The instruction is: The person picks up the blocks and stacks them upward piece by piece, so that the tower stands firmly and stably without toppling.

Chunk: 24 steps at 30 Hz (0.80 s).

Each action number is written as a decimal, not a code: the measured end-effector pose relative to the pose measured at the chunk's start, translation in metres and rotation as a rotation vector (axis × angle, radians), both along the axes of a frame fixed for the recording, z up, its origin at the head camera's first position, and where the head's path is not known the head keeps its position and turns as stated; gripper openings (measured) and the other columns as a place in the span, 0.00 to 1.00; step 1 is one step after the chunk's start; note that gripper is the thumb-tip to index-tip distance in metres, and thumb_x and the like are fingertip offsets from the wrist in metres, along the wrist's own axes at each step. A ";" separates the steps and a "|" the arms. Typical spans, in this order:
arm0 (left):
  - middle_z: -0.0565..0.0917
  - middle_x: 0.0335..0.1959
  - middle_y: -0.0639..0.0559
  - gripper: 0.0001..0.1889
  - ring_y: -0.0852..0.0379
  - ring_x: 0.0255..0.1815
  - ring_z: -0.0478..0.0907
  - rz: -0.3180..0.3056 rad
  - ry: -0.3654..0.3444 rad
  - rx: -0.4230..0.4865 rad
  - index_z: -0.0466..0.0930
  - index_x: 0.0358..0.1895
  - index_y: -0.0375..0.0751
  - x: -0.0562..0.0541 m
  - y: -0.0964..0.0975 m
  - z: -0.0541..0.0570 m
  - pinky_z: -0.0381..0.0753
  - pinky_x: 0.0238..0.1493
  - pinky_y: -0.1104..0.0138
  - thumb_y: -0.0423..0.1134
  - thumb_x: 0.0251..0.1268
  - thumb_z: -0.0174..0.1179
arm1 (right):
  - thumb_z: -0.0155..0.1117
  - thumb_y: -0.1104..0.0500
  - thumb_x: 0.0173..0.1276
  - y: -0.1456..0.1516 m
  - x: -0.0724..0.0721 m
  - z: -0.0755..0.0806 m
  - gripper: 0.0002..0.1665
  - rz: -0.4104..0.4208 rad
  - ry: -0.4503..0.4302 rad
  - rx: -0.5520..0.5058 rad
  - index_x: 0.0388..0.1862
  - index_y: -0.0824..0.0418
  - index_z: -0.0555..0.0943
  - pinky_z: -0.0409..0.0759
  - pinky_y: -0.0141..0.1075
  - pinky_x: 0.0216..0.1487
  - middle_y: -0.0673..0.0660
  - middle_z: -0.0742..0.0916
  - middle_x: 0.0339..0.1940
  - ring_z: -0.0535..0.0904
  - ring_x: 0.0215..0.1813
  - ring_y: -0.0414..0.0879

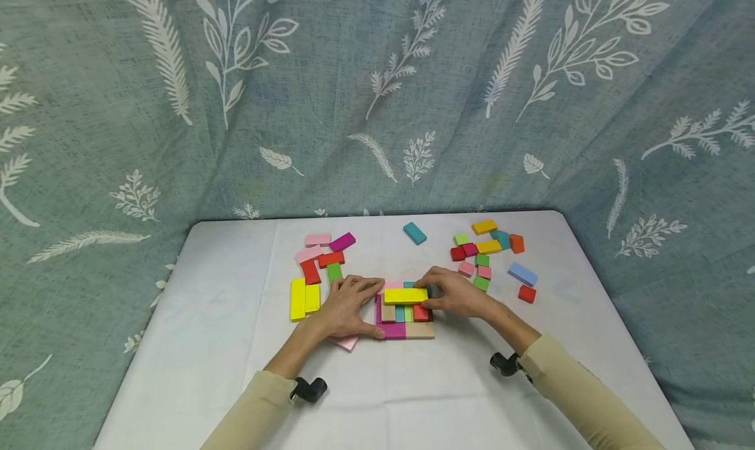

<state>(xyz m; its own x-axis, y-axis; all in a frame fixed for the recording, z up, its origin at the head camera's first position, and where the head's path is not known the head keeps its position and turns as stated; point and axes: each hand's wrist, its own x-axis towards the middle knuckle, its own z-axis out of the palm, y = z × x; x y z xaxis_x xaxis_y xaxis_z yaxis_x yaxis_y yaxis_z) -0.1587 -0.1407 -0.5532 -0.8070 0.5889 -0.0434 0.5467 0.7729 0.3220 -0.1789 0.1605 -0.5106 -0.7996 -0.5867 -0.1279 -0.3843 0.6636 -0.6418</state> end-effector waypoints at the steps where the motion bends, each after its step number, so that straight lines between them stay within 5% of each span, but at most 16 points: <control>1: 0.61 0.79 0.59 0.61 0.50 0.72 0.59 0.001 -0.002 -0.003 0.55 0.81 0.56 0.000 0.000 0.000 0.55 0.68 0.48 0.82 0.43 0.61 | 0.74 0.51 0.65 0.000 0.000 0.000 0.25 0.000 0.000 -0.006 0.61 0.52 0.84 0.78 0.42 0.56 0.48 0.82 0.52 0.77 0.53 0.47; 8: 0.62 0.78 0.58 0.60 0.49 0.72 0.59 0.000 -0.002 0.007 0.55 0.81 0.55 0.001 0.000 0.001 0.55 0.68 0.47 0.81 0.43 0.62 | 0.76 0.43 0.61 0.008 0.007 0.001 0.41 -0.048 -0.013 -0.016 0.71 0.52 0.75 0.78 0.45 0.55 0.55 0.75 0.65 0.73 0.55 0.51; 15: 0.63 0.78 0.57 0.60 0.49 0.72 0.60 0.001 0.000 0.014 0.57 0.80 0.54 0.001 0.000 0.002 0.55 0.68 0.47 0.80 0.43 0.64 | 0.81 0.39 0.51 0.020 0.020 -0.009 0.57 -0.038 -0.035 0.058 0.77 0.52 0.66 0.72 0.54 0.68 0.56 0.67 0.75 0.66 0.71 0.55; 24: 0.62 0.78 0.58 0.61 0.49 0.72 0.60 -0.002 0.003 0.011 0.56 0.80 0.54 0.001 0.000 0.002 0.55 0.69 0.47 0.80 0.43 0.64 | 0.82 0.39 0.49 0.019 0.028 -0.019 0.58 -0.033 0.040 0.107 0.77 0.52 0.67 0.70 0.54 0.69 0.55 0.67 0.75 0.64 0.73 0.55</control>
<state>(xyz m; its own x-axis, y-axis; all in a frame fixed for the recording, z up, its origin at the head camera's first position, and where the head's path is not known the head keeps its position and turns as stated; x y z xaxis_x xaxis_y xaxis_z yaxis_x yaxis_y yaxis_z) -0.1578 -0.1406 -0.5514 -0.8059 0.5911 -0.0339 0.5495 0.7680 0.3289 -0.1513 0.1796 -0.5296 -0.8242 -0.5445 -0.1556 -0.3849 0.7402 -0.5513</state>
